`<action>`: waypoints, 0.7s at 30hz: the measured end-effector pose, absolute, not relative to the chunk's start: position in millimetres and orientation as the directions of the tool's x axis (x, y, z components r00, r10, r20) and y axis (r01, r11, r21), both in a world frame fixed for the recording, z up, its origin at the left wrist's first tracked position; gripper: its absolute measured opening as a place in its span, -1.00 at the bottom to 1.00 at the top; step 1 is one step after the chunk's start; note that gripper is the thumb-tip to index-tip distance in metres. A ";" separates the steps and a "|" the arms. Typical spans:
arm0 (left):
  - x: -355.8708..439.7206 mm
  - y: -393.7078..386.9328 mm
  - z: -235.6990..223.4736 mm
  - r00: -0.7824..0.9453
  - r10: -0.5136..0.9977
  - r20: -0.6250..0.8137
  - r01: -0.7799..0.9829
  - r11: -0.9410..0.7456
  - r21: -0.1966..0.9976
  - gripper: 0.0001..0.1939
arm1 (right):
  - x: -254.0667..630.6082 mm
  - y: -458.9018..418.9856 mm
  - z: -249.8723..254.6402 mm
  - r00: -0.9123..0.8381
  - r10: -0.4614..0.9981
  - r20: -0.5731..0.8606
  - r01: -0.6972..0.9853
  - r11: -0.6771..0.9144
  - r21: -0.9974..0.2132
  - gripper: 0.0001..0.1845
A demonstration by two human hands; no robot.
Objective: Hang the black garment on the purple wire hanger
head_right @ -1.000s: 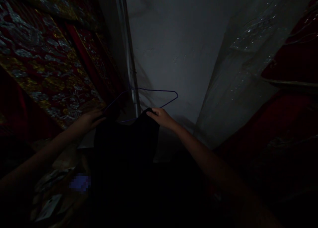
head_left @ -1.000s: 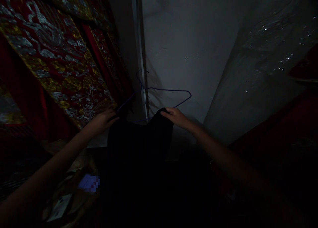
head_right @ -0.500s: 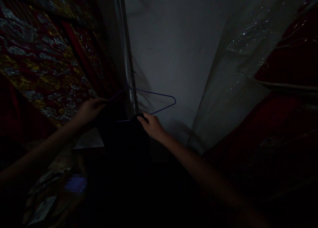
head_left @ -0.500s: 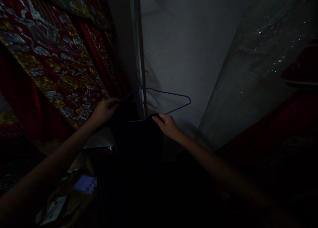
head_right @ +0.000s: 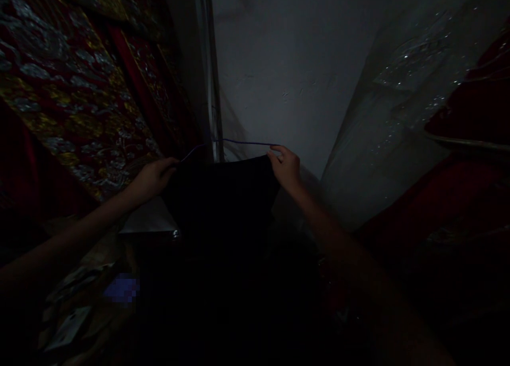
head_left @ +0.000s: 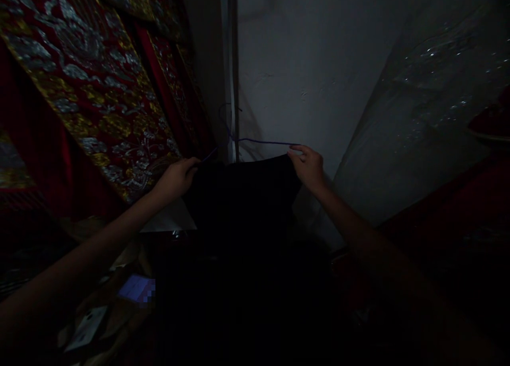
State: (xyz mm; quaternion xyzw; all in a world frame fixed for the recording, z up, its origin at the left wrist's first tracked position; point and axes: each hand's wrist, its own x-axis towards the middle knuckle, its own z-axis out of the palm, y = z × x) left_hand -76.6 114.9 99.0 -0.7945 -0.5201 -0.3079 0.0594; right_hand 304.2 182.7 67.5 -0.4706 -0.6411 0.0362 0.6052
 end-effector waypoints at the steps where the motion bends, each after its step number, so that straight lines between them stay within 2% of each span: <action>1: -77.7 114.0 98.2 0.251 0.799 0.546 0.866 -0.437 0.241 -0.61 | 305.4 181.7 67.0 0.155 0.662 0.733 0.562 0.551 -0.616 -0.60; 3: -81.1 111.8 97.4 0.193 0.819 0.540 0.878 -0.390 0.278 -0.60 | 307.8 174.6 64.4 0.105 0.689 0.717 0.551 0.560 -0.619 -0.58; 6: -87.0 110.1 98.5 0.164 0.822 0.545 0.884 -0.368 0.289 -0.59 | 313.7 160.7 60.9 0.020 0.716 0.698 0.551 0.574 -0.605 -0.34; 8: -90.0 110.6 99.5 0.195 0.808 0.556 0.882 -0.392 0.261 -0.59 | 318.4 155.0 61.0 -0.029 0.717 0.696 0.620 0.559 -0.550 -0.16; 10: -91.8 112.2 100.0 0.216 0.800 0.560 0.890 -0.397 0.225 -0.59 | 322.0 153.3 62.6 -0.094 0.738 0.668 0.705 0.523 -0.478 -0.10; 13: -93.5 114.3 100.7 0.209 0.788 0.579 0.909 -0.376 0.183 -0.59 | 324.5 154.7 63.8 -0.206 0.771 0.602 0.776 0.504 -0.380 -0.18; 16: -97.0 114.7 101.9 0.199 0.755 0.625 0.895 -0.400 0.197 -0.61 | 324.8 154.8 62.0 -0.271 0.742 0.613 0.778 0.544 -0.314 -0.34; 19: -104.3 115.7 103.4 0.131 0.750 0.648 0.861 -0.410 0.301 -0.62 | 324.7 148.8 64.1 -0.312 0.725 0.614 0.680 0.622 -0.388 -0.60; 21: -110.4 118.8 104.6 0.056 0.761 0.646 0.839 -0.387 0.383 -0.59 | 323.9 140.9 71.2 -0.338 0.746 0.574 0.566 0.648 -0.509 -0.62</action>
